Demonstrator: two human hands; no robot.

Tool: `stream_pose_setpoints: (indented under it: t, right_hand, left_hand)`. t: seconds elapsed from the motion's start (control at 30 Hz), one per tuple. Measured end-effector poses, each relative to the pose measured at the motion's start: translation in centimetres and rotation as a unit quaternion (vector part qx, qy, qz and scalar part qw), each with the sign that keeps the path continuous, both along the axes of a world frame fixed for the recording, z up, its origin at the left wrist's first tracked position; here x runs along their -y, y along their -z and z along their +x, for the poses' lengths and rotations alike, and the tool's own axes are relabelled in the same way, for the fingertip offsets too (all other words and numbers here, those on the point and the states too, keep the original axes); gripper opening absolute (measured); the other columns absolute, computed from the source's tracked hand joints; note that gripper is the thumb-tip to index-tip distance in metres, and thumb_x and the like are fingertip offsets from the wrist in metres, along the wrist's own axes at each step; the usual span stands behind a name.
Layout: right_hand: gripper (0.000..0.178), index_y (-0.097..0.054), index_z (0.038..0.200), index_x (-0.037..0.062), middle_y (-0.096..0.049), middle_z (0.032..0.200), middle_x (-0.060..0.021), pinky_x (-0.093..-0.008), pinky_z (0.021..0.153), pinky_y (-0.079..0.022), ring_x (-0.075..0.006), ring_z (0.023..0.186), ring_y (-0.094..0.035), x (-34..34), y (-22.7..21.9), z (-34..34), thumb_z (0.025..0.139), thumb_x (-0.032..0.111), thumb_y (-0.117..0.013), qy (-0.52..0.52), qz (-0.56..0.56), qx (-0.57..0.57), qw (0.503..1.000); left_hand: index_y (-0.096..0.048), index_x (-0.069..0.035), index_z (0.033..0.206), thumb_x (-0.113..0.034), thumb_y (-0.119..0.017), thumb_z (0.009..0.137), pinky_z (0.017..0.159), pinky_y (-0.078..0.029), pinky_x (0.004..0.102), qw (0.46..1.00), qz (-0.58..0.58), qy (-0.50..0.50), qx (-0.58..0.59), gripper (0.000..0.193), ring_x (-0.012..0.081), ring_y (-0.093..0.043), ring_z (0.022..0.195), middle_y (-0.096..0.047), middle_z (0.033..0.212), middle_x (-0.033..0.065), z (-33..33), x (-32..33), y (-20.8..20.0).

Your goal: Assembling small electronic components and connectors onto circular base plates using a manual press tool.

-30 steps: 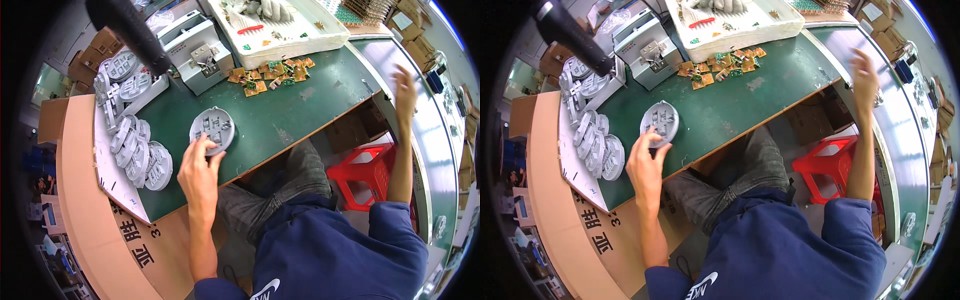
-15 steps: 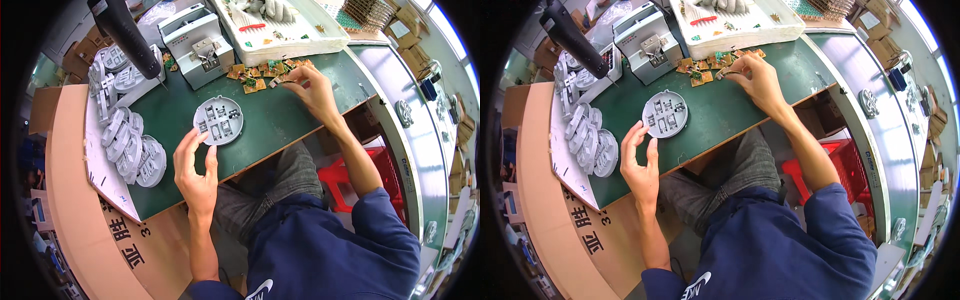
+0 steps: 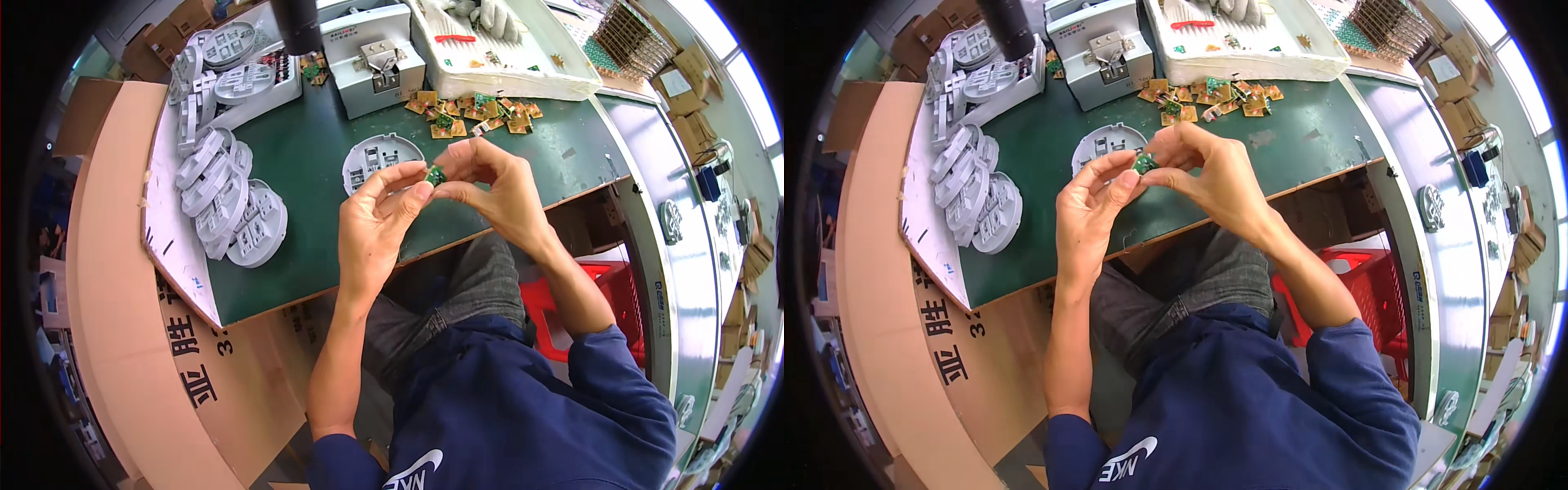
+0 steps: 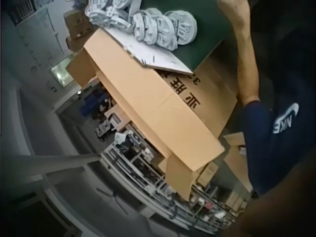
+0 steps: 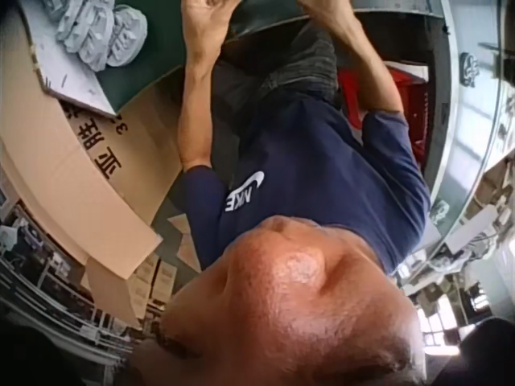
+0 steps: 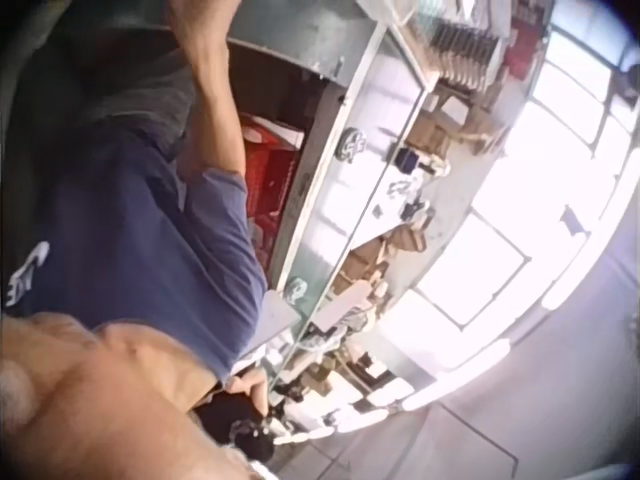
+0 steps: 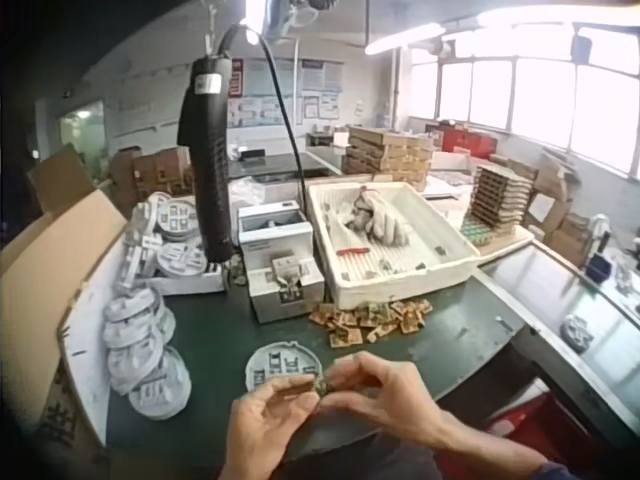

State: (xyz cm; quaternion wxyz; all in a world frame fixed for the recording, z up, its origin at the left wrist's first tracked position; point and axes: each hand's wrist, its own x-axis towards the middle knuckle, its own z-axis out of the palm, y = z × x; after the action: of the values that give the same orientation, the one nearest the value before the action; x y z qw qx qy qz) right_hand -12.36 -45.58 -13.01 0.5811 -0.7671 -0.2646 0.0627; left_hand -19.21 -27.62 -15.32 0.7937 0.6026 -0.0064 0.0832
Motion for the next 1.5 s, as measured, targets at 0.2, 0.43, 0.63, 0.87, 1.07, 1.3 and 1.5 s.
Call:
stream_pose_setpoints:
  t: [0.2,0.43,0.63,0.87,1.07,1.3,1.5]
  right_hand:
    - [0.042,-0.068,0.125,-0.0028,-0.074,0.105,-0.0047,-0.0295,0.088,-0.058,-0.0131,0.094,-0.071,-1.0,-0.6,-1.1,0.085,0.0,-0.081,0.017,-0.08,0.185,0.979]
    - [0.039,-0.062,0.131,-0.0033,-0.07,0.124,-0.0119,-0.0322,0.1,-0.058,-0.0179,0.112,-0.069,-0.5,1.2,-0.4,0.093,-0.008,-0.07,-0.079,0.147,-0.094,0.982]
    - [0.037,-0.064,0.128,-0.0032,-0.071,0.123,-0.0117,-0.0329,0.101,-0.057,-0.0184,0.114,-0.068,-0.3,1.4,-0.5,0.092,-0.008,-0.07,-0.093,0.116,-0.078,0.986]
    - [0.036,-0.068,0.122,-0.0019,-0.072,0.122,-0.0113,-0.034,0.104,-0.055,-0.0181,0.114,-0.068,-0.1,2.0,-0.6,0.087,-0.006,-0.076,-0.104,0.169,-0.123,0.972]
    - [0.035,-0.07,0.12,-0.001,-0.073,0.123,-0.0139,-0.0342,0.104,-0.055,-0.0191,0.115,-0.069,-0.5,2.4,-0.5,0.085,-0.003,-0.078,-0.111,0.199,-0.133,0.965]
    - [0.036,-0.069,0.121,-0.0016,-0.073,0.121,-0.0102,-0.0344,0.103,-0.055,-0.0182,0.114,-0.068,-0.8,2.3,-0.1,0.086,-0.001,-0.078,-0.119,0.167,-0.107,0.973]
    - [0.033,-0.068,0.127,-0.002,-0.075,0.116,-0.0105,-0.0319,0.095,-0.056,-0.0168,0.105,-0.071,-1.9,0.2,4.1,0.094,0.004,-0.071,-0.012,-0.074,0.077,0.994]
  left_hand:
    - [-0.067,0.004,0.124,-0.016,-0.073,0.1,0.093,-0.056,0.0274,0.996,-0.059,-0.057,0.026,0.032,0.0154,-0.07,0.103,-0.072,0.11,0.0127,-0.7,0.7,-0.3]
    - [-0.072,0.004,0.114,-0.008,-0.07,0.099,0.089,-0.061,0.0297,0.996,0.002,-0.034,0.084,0.019,0.0142,-0.07,0.101,-0.073,0.109,0.0086,-0.3,-0.4,0.0]
    - [-0.075,0.001,0.108,-0.005,-0.072,0.096,0.082,-0.062,0.029,0.966,0.186,-0.1,0.149,0.014,0.0141,-0.073,0.093,-0.075,0.105,0.0078,-0.7,-0.4,-0.5]
    - [-0.076,-0.003,0.104,-0.002,-0.077,0.09,0.074,-0.06,0.0292,0.931,0.266,-0.151,0.198,0.014,0.0166,-0.073,0.086,-0.073,0.101,0.0074,-0.8,-0.6,-0.4]
    - [-0.077,-0.004,0.103,0.001,-0.079,0.087,0.069,-0.059,0.0296,0.907,0.324,-0.172,0.205,0.017,0.0165,-0.071,0.082,-0.071,0.1,0.0054,-1.1,-0.6,-0.2]
    - [-0.074,-0.004,0.108,-0.005,-0.082,0.086,0.076,-0.06,0.0331,0.927,0.314,-0.146,0.147,0.024,0.0208,-0.071,0.091,-0.069,0.109,0.0078,-1.5,-0.9,0.1]
    - [-0.053,-0.002,0.142,-0.039,-0.091,0.074,0.112,-0.044,0.0475,0.869,0.462,-0.151,0.097,0.087,0.0385,-0.049,0.136,-0.05,0.146,0.0222,-0.6,-4.1,0.7]
